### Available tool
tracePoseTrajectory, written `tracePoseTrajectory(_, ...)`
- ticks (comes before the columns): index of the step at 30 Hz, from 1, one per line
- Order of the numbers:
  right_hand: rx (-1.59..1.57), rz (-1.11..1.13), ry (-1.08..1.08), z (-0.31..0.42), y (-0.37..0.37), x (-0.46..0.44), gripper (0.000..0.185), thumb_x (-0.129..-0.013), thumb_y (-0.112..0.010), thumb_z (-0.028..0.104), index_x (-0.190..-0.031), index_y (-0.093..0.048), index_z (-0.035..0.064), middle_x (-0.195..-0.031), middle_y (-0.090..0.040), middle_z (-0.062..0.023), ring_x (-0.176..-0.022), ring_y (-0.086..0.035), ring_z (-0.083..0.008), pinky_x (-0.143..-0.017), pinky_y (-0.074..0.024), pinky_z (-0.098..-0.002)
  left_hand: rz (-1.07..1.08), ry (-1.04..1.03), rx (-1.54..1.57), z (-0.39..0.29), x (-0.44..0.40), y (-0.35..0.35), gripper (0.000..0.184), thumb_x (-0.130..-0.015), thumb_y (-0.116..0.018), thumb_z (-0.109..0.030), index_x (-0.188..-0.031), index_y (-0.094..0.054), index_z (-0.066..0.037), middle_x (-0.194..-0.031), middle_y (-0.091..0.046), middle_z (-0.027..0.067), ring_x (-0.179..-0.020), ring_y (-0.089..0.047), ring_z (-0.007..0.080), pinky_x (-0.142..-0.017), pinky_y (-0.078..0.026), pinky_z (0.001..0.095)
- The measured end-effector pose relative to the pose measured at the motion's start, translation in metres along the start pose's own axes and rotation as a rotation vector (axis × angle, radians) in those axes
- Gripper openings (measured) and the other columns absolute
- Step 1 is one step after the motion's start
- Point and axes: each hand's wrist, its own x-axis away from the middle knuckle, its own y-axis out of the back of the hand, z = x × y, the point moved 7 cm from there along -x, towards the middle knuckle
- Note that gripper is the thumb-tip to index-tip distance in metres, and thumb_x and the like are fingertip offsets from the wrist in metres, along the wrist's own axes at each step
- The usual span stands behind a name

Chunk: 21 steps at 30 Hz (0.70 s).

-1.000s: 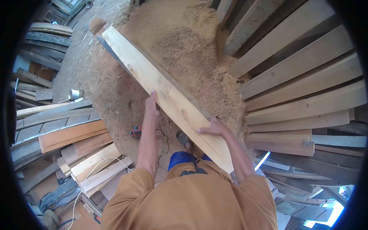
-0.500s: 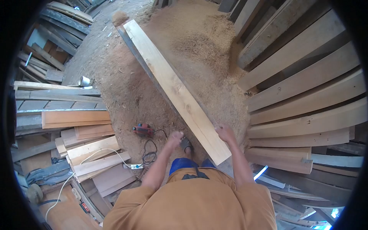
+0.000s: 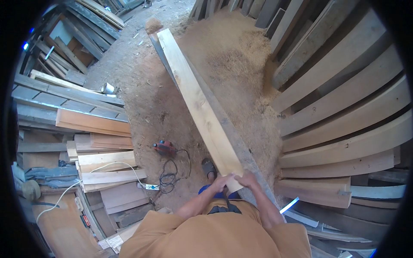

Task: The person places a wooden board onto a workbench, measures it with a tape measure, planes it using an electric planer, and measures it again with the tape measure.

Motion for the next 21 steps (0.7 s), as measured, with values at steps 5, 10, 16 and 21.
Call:
tracePoseTrajectory(5,0.012,0.104,0.038,0.010,-0.040,0.013,0.059,-0.088,-0.064,0.047,-0.123,-0.069,0.0003,-0.116,-0.069,-0.0285,-0.112,-0.065,-0.0450,-0.098,-0.0512,-0.0487,-0.343,-0.057,-0.113,0.019,0.034,0.064,0.055,-0.091,-0.078,-0.025,-0.133,-0.057,0.003,-0.118,-0.070,0.0145,-0.103,-0.070,0.0226,-0.083,-0.058,0.0371)
tracePoseTrajectory(10,0.071,0.171,0.085,-0.006,-0.102,-0.010,0.050,-0.093,-0.059,0.041,-0.115,-0.072,-0.0016,-0.115,-0.069,-0.0299,-0.110,-0.065,-0.0463,-0.097,-0.0512,-0.0493,-0.624,0.093,-0.657,-0.001,0.077,0.095,0.092,-0.078,-0.083,-0.033,-0.135,-0.028,0.014,-0.127,-0.061,0.0313,-0.115,-0.066,0.0351,-0.095,-0.055,0.0384)
tracePoseTrajectory(16,-0.114,0.312,-0.091,-0.008,-0.147,-0.017,0.035,-0.094,-0.061,0.028,-0.097,-0.076,-0.0030,-0.092,-0.073,-0.0222,-0.083,-0.069,-0.0291,-0.071,-0.0540,-0.0414,-0.721,0.128,-1.115,-0.087,0.146,0.029,0.093,-0.070,-0.083,-0.047,-0.126,-0.035,0.011,-0.121,-0.058,0.0329,-0.112,-0.063,0.0452,-0.095,-0.053,0.0457)
tracePoseTrajectory(21,-0.290,0.380,-0.087,-0.006,-0.140,-0.020,0.030,-0.096,-0.059,0.023,-0.101,-0.076,-0.0016,-0.080,-0.070,-0.0133,-0.069,-0.063,-0.0209,-0.059,-0.0498,-0.0353,-0.768,0.007,-1.119,-0.076,0.135,0.029,0.087,-0.068,-0.082,-0.047,-0.121,-0.040,0.008,-0.123,-0.053,0.0310,-0.115,-0.058,0.0448,-0.097,-0.051,0.0494)
